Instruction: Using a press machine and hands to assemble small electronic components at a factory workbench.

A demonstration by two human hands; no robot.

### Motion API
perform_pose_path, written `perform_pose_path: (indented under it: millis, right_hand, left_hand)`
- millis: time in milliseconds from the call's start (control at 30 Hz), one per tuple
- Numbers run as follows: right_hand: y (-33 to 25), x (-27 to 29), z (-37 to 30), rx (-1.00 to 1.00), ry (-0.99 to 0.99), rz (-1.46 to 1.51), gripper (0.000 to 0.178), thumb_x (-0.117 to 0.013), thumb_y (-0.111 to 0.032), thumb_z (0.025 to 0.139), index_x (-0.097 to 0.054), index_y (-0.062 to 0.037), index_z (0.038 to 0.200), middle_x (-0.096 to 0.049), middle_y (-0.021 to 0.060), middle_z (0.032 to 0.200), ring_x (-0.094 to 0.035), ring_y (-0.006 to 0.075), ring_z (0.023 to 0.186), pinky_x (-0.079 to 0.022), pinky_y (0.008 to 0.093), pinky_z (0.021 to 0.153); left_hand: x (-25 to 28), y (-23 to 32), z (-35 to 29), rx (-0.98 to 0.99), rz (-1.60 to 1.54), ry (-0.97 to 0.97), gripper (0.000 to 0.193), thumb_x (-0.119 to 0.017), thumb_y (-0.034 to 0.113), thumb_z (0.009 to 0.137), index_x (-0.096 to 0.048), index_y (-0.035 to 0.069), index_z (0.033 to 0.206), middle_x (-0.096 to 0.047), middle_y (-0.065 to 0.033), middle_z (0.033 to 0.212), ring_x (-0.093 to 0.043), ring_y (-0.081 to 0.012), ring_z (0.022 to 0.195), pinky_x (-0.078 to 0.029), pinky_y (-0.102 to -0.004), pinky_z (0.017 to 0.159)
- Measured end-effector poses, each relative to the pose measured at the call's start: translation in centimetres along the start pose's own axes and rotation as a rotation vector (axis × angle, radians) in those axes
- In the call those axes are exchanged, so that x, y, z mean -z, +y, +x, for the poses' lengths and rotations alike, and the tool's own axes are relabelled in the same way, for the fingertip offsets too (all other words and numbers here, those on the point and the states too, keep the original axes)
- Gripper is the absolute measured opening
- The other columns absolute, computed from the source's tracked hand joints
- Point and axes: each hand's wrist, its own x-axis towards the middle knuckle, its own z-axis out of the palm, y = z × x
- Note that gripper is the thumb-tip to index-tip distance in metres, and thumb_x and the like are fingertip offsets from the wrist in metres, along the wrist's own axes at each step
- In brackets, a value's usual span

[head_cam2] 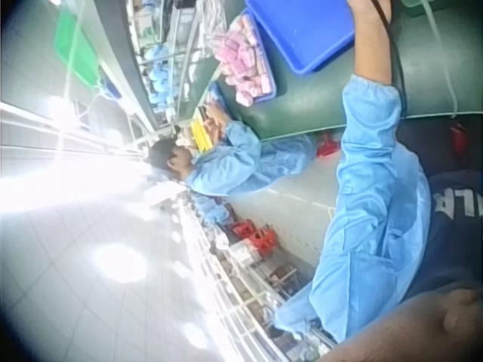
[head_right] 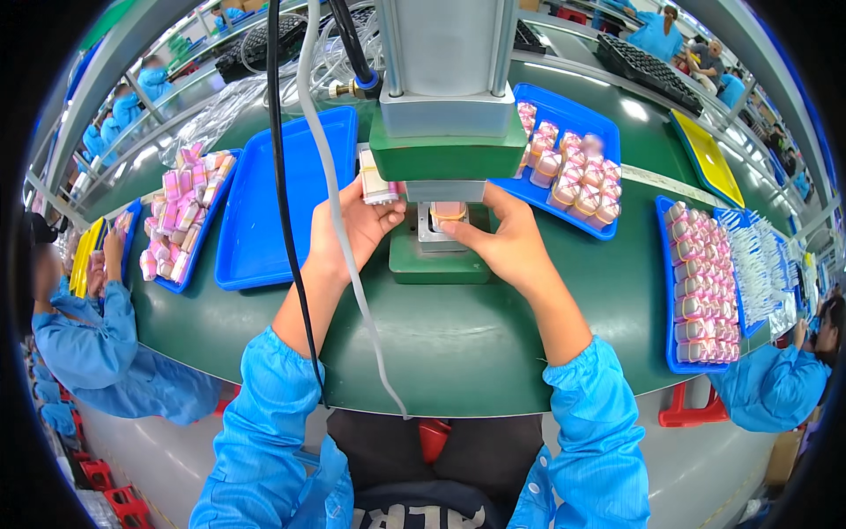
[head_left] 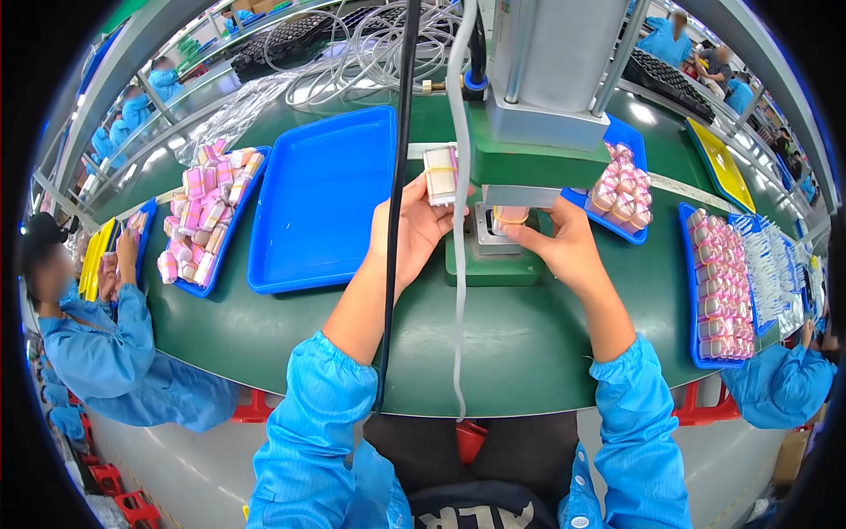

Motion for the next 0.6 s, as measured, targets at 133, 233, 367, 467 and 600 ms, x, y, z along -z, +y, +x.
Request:
perform_pose_path:
  millis: [133, 233, 367, 467, 600]
  right_hand:
    - [0.2, -0.3, 0.1, 0.005, -0.017, -0.016, 0.042, -0.079, -0.009, 0.08, -0.065, -0.0002, 0.118, -0.066, 0.007, 0.112, -0.061, 0.0167, 0.107, -0.047, 0.0335, 0.095]
    - [0.2, 0.2, 0.6, -0.032, -0.059, -0.028, 0.043, -0.08, -0.01, 0.079, -0.064, 0.0001, 0.118, -0.064, 0.0074, 0.112, -0.061, 0.0179, 0.105, -0.048, 0.0339, 0.094]
    - [0.6, 0.5, 0.6, -0.029, -0.075, -0.105, 0.045, -0.08, -0.011, 0.078, -0.064, 0.0001, 0.119, -0.063, 0.0087, 0.114, -0.061, 0.0198, 0.105, -0.047, 0.0349, 0.095]
    - [1.0, 0.6, 0.7, 0.025, -0.077, -0.167, 0.048, -0.081, -0.014, 0.077, -0.064, 0.0007, 0.12, -0.062, 0.0096, 0.117, -0.06, 0.0213, 0.107, -0.046, 0.0357, 0.097]
    - [0.1, 0.7, 0.6, 0.068, -0.097, -0.124, 0.048, -0.08, -0.016, 0.079, -0.063, 0.0009, 0.121, -0.062, 0.0099, 0.119, -0.059, 0.0222, 0.109, -0.044, 0.0359, 0.099]
  left_hand:
    - [0.9, 0.1, 0.4, 0.033, -0.128, -0.007, 0.04, -0.037, 0.029, 0.103, -0.05, -0.002, 0.126, -0.062, -0.0231, 0.109, -0.06, -0.0273, 0.087, -0.051, -0.036, 0.077]
    - [0.8, 0.6, 0.2, 0.058, -0.21, -0.056, 0.044, -0.042, 0.035, 0.102, -0.051, -0.002, 0.124, -0.062, -0.0238, 0.106, -0.059, -0.0268, 0.084, -0.049, -0.0338, 0.071]
    - [0.9, 0.8, 0.2, 0.071, -0.191, -0.084, 0.047, -0.049, 0.041, 0.1, -0.054, -0.001, 0.12, -0.062, -0.0224, 0.102, -0.057, -0.0248, 0.078, -0.045, -0.0302, 0.064]
    - [1.0, 0.4, 0.3, 0.067, -0.196, -0.095, 0.046, -0.052, 0.041, 0.099, -0.056, 0.0, 0.118, -0.061, -0.02, 0.096, -0.055, -0.0219, 0.071, -0.043, -0.029, 0.059]
    - [1.8, 0.3, 0.2, 0.045, -0.162, -0.126, 0.043, -0.053, 0.04, 0.099, -0.058, 0.0, 0.115, -0.06, -0.0188, 0.091, -0.054, -0.0204, 0.068, -0.041, -0.0279, 0.056]
